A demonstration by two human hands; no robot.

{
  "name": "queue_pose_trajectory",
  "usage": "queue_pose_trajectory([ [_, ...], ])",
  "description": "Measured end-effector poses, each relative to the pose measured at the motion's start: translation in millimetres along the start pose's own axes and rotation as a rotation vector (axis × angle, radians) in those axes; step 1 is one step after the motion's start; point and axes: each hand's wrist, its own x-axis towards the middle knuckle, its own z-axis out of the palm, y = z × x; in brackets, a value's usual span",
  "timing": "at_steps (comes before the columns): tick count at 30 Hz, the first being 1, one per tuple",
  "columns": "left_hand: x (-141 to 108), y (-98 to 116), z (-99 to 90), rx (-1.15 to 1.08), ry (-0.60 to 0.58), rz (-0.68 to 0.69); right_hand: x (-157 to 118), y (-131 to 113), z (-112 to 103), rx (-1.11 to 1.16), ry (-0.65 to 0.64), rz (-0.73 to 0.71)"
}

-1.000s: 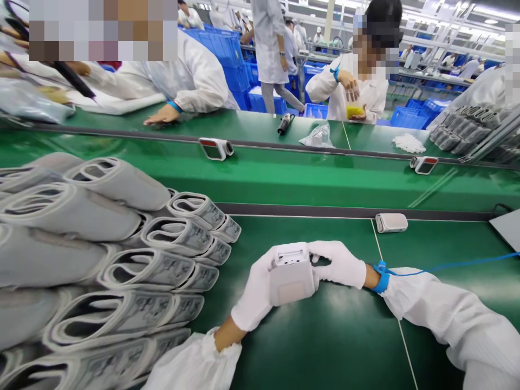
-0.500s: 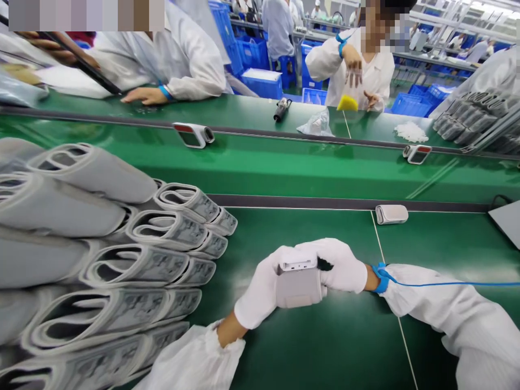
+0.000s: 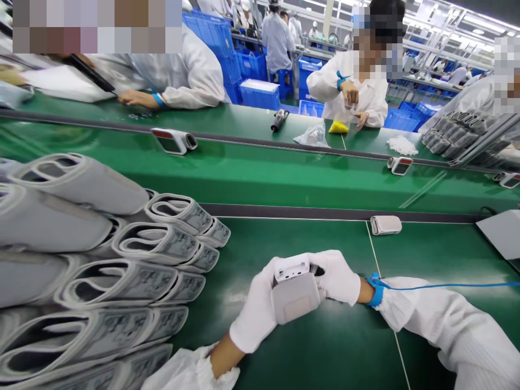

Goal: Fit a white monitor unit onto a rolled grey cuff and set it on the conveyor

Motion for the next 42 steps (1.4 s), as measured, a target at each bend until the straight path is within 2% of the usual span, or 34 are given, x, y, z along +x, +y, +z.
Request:
queue_pose_trajectory([
  [6, 2.9, -25.5, -10.0, 0.106, -0.043, 0.238, 2.7, 10.9, 0.6, -0.047, 0.046, -0.240],
  [8, 3.6, -25.9, -11.0, 0.132, -0.054, 0.243, 4.7, 14.9, -1.2, -0.101, 0.030, -0.299],
  [10, 3.1, -20.3, -9.9, 0.129, -0.058, 0.188, 7.6, 18.0, -4.6, -0.143, -0.024, -0.342],
  [13, -0.3, -6.9, -5.9, 0.137, -0.058, 0.128, 10.2, 19.5, -9.8, -0.213, -0.097, -0.306],
  [16, -3.8, -0.4, -2.0, 0.140, -0.045, 0.095, 6.5, 16.3, -11.3, -0.269, -0.087, -0.238],
  [21, -1.4, -14.7, -3.8, 0.014, -0.032, 0.014, -9.1, 4.0, -4.0, -0.302, 0.016, -0.114],
  [23, 1.4, -20.8, -7.8, 0.086, -0.074, 0.085, -13.7, 0.6, -0.9, -0.314, 0.057, -0.071],
  [26, 5.3, -24.2, -14.2, 0.304, -0.117, 0.262, -15.5, 1.0, 0.8, -0.336, 0.058, -0.051],
  [30, 7.4, -24.1, -19.8, 0.419, -0.166, 0.431, -10.0, 9.7, -4.2, -0.278, 0.036, -0.168],
  [34, 7.0, -24.7, -23.5, 0.526, -0.163, 0.553, -1.2, 17.1, -13.8, -0.284, -0.096, -0.305],
  [37, 8.4, -28.3, -25.2, 0.525, -0.168, 0.529, 4.1, 16.4, -17.9, -0.279, -0.156, -0.334],
  [42, 9.6, -35.0, -22.5, 0.314, -0.176, 0.319, 1.0, 8.4, -13.1, -0.299, -0.055, -0.337],
])
